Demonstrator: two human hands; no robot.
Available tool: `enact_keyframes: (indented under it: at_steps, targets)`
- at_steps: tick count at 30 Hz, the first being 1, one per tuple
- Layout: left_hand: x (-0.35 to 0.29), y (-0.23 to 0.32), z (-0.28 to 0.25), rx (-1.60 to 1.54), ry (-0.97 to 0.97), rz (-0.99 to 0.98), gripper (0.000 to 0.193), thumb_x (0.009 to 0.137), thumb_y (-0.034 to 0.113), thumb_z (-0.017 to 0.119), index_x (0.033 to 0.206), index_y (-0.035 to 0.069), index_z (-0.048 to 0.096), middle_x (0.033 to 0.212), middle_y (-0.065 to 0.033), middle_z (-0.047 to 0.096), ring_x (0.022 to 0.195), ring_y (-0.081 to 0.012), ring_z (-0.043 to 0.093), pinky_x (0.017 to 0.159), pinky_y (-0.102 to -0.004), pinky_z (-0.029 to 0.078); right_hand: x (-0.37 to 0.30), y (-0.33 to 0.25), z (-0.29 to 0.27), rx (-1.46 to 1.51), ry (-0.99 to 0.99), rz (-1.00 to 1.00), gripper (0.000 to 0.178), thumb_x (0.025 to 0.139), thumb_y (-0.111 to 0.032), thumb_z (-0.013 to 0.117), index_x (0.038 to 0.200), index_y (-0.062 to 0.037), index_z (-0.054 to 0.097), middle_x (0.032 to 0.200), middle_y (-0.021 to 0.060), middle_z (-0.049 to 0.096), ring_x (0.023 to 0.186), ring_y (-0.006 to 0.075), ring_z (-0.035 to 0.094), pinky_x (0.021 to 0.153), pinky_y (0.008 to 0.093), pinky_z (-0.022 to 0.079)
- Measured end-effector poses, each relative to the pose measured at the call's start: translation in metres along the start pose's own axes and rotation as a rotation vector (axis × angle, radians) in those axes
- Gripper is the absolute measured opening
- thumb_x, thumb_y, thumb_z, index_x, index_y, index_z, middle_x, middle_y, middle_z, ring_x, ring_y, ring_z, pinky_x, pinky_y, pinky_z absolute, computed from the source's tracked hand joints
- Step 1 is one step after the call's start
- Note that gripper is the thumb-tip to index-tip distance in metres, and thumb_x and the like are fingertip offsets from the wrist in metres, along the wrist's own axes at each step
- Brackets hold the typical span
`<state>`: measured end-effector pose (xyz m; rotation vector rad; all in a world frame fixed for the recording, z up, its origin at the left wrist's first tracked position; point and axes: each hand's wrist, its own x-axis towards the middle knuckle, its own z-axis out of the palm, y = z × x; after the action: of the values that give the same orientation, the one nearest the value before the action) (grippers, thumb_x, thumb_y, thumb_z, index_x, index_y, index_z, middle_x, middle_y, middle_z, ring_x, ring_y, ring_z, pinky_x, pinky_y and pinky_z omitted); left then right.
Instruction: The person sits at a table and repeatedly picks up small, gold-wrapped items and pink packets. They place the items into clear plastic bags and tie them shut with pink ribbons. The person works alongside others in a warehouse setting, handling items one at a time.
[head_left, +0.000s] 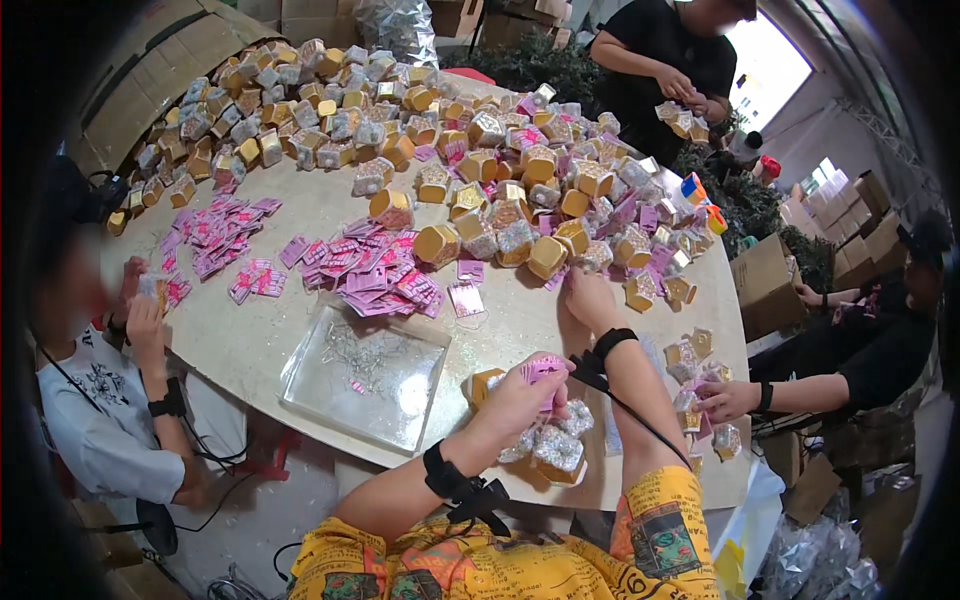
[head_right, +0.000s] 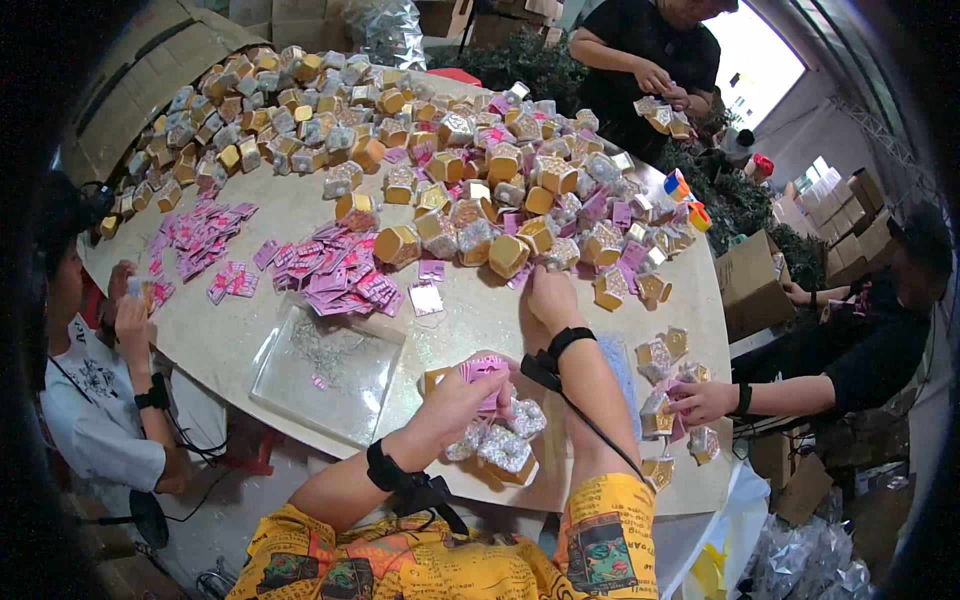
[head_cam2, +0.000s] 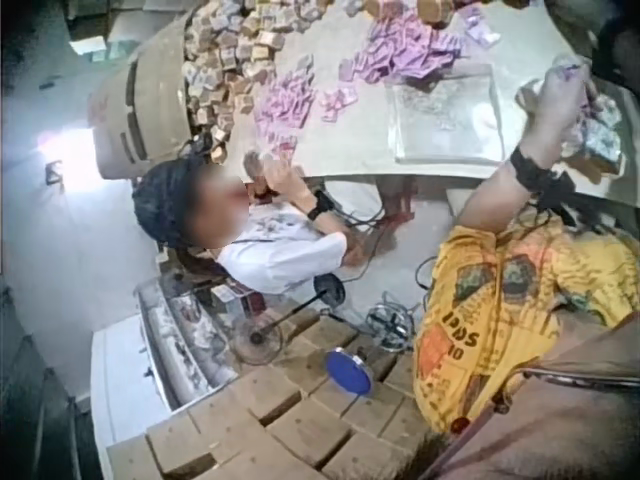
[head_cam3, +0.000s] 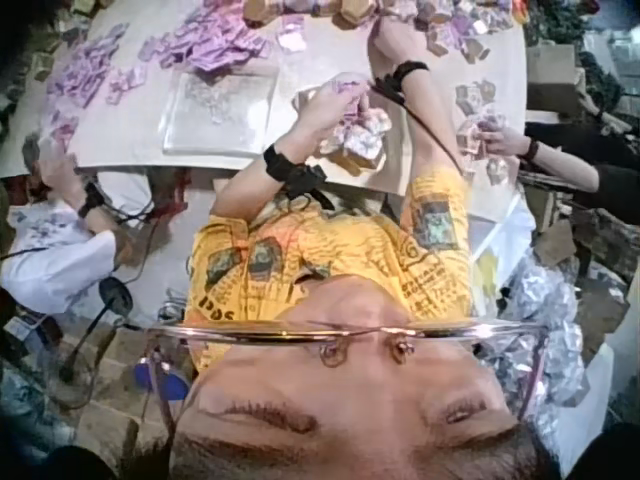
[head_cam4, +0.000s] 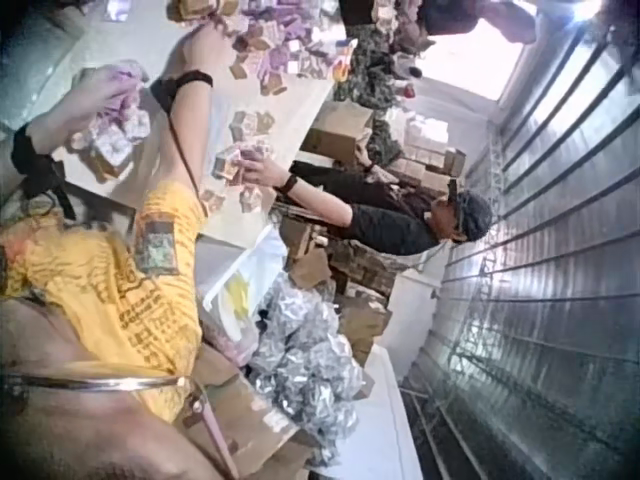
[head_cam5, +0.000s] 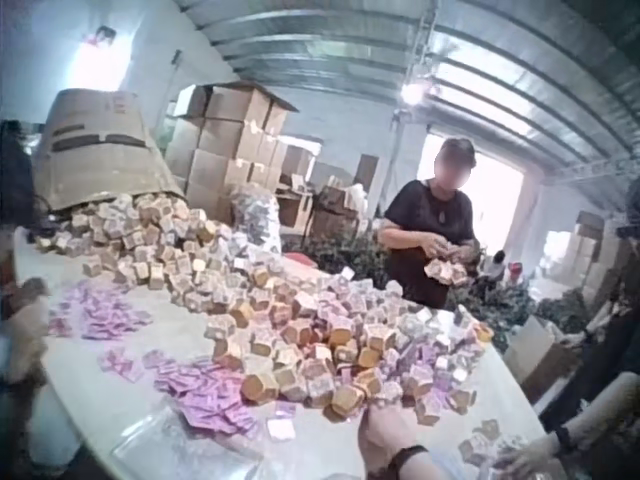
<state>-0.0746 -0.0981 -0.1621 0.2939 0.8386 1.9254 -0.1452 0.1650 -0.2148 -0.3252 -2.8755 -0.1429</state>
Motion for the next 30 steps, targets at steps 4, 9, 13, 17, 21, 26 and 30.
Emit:
enact_keyframes:
  at_steps: [4, 9, 13, 17, 21, 26, 30]
  targets:
    - [-0.004, 0.002, 0.002, 0.005, -0.046, 0.085, 0.036, 0.095, 0.036, 0.043, 0.111, 0.003, 0.049, 0.068, -0.0029, 0.051, 0.060, -0.0125, 0.055, 0.058, -0.0277, 0.051, 0.007, 0.001, 0.002, -0.101, -0.036, -0.019, 0.017, 0.079, -0.011, 0.050, 0.078, -0.0013, 0.063, 0.080, 0.0198, 0.064, 0.073, 0.0369, 0.062, 0.067, 0.0450, 0.050]
    - [-0.002, 0.000, 0.002, -0.077, -0.006, 0.081, 0.060, 0.093, 0.057, 0.030, 0.106, 0.004, 0.054, 0.063, -0.0023, 0.051, 0.052, -0.0104, 0.052, 0.052, -0.0251, 0.050, 0.006, 0.002, -0.022, 0.022, 0.051, 0.203, 0.021, 0.083, -0.019, 0.049, 0.086, -0.0009, 0.059, 0.077, 0.0215, 0.062, 0.073, 0.0384, 0.062, 0.067, 0.0470, 0.049]
    - [0.001, 0.000, 0.003, -0.093, -0.019, 0.022, 0.048, 0.096, 0.045, 0.030, 0.104, 0.004, 0.055, 0.062, -0.0054, 0.052, 0.052, -0.0138, 0.054, 0.050, -0.0279, 0.049, 0.029, 0.058, -0.034, 0.298, 0.259, 0.293, 0.017, 0.083, -0.013, 0.050, 0.089, 0.0024, 0.056, 0.075, 0.0181, 0.062, 0.068, 0.0302, 0.063, 0.062, 0.0417, 0.051]
    - [0.004, 0.007, 0.005, -0.110, 0.042, -0.036, 0.042, 0.096, 0.039, 0.031, 0.105, 0.005, 0.054, 0.062, -0.0064, 0.052, 0.051, -0.0148, 0.052, 0.047, -0.0284, 0.047, 0.037, 0.082, -0.097, 0.547, 0.117, 0.271, 0.020, 0.076, -0.011, 0.059, 0.091, 0.0023, 0.058, 0.083, 0.0172, 0.063, 0.077, 0.0297, 0.063, 0.069, 0.0387, 0.048]
    - [0.008, 0.007, 0.006, -0.059, 0.058, -0.043, 0.063, 0.092, 0.058, 0.029, 0.106, 0.002, 0.054, 0.062, -0.0044, 0.052, 0.051, -0.0129, 0.051, 0.047, -0.0263, 0.046, 0.001, 0.048, -0.215, 0.596, 0.087, 0.109, 0.014, 0.075, -0.002, 0.061, 0.089, 0.0018, 0.061, 0.072, 0.0030, 0.061, 0.067, 0.0092, 0.055, 0.060, 0.0255, 0.045]
    - [0.008, 0.013, 0.005, -0.030, 0.096, -0.052, 0.076, 0.087, 0.068, 0.026, 0.102, 0.000, 0.055, 0.062, -0.0031, 0.052, 0.051, -0.0123, 0.051, 0.047, -0.0242, 0.045, -0.056, 0.014, -0.305, 0.717, -0.108, -0.055, 0.013, 0.076, 0.002, 0.058, 0.089, 0.0015, 0.062, 0.072, 0.0012, 0.056, 0.065, 0.0076, 0.053, 0.056, 0.0224, 0.042]
    - [0.009, 0.015, -0.003, 0.037, 0.090, -0.030, 0.079, 0.085, 0.071, 0.025, 0.097, 0.000, 0.058, 0.067, -0.0053, 0.057, 0.055, -0.0122, 0.055, 0.048, -0.0237, 0.047, -0.090, -0.032, -0.325, 0.809, -0.365, -0.415, 0.009, 0.072, -0.001, 0.065, 0.079, 0.0021, 0.061, 0.076, 0.0056, 0.056, 0.067, 0.0117, 0.055, 0.056, 0.0235, 0.044]
